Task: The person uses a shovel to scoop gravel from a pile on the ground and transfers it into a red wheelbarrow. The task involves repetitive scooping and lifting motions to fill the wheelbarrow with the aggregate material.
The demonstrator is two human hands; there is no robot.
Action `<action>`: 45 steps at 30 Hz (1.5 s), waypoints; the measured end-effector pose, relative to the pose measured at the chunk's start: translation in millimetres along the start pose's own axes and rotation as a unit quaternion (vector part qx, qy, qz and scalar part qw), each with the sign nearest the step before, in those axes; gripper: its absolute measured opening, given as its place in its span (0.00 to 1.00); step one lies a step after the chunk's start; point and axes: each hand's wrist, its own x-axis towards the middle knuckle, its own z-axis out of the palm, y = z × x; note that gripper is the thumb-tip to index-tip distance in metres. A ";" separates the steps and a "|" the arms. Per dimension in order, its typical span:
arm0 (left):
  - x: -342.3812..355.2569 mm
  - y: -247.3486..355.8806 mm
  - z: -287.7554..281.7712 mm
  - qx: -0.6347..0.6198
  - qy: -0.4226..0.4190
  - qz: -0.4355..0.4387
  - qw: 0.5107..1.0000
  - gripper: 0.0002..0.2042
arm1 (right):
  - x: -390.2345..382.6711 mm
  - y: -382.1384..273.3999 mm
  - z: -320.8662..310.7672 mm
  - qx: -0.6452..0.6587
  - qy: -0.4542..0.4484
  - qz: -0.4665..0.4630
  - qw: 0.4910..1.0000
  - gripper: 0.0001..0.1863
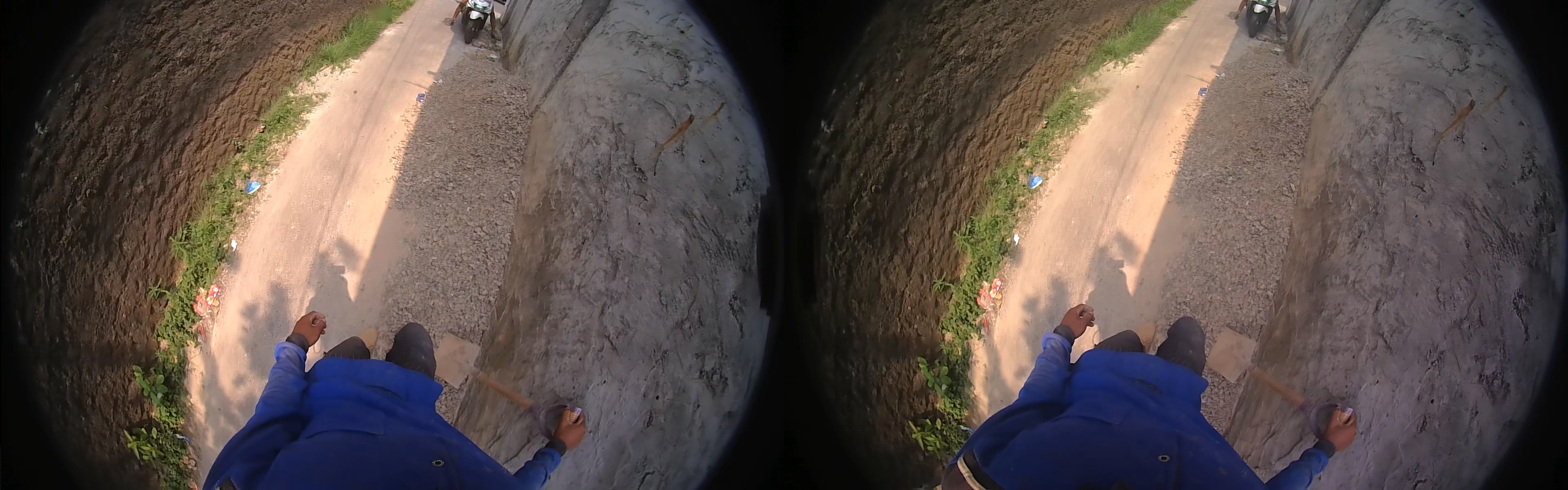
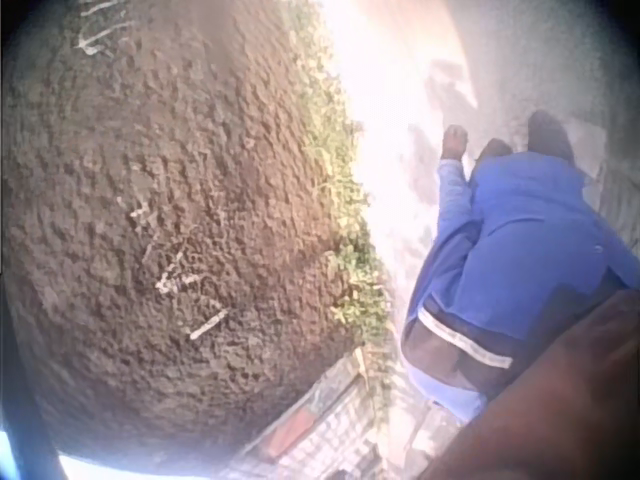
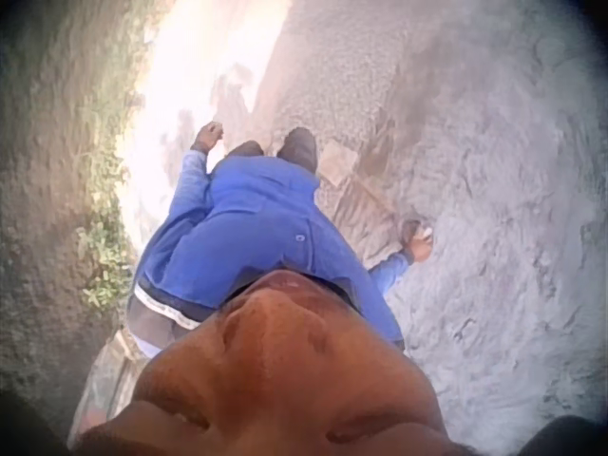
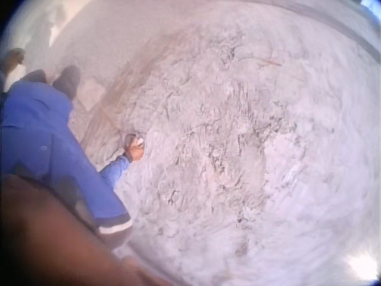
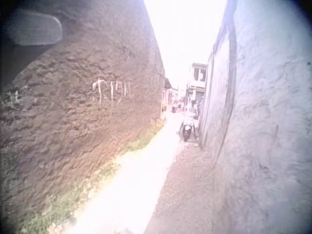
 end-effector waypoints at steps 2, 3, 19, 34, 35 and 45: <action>-20.2 -33.0 -13.1 0.039 0.009 -0.046 0.998 0.13 | -3.5 -3.7 -2.8 -0.011 -0.003 -0.002 1.000 0.23; -29.6 -45.1 -10.8 0.057 0.010 -0.088 0.994 0.12 | 0.2 3.7 -0.4 -0.015 0.004 -0.009 1.000 0.23; -43.0 -92.9 -4.3 -0.036 0.074 -0.117 0.990 0.09 | 1.1 24.2 12.3 -0.010 0.003 -0.020 1.000 0.22; -103.9 -125.8 40.4 0.096 0.152 -0.162 0.970 0.12 | -13.7 -31.2 45.7 -0.044 -0.001 -0.142 0.989 0.24; -112.1 -125.2 44.7 0.081 0.180 -0.163 0.967 0.12 | -21.8 -39.8 50.6 -0.039 -0.003 -0.154 0.987 0.24; -159.1 -152.5 126.2 -0.007 0.235 -0.232 0.944 0.14 | -87.0 -152.0 92.1 0.055 -0.053 -0.190 0.979 0.25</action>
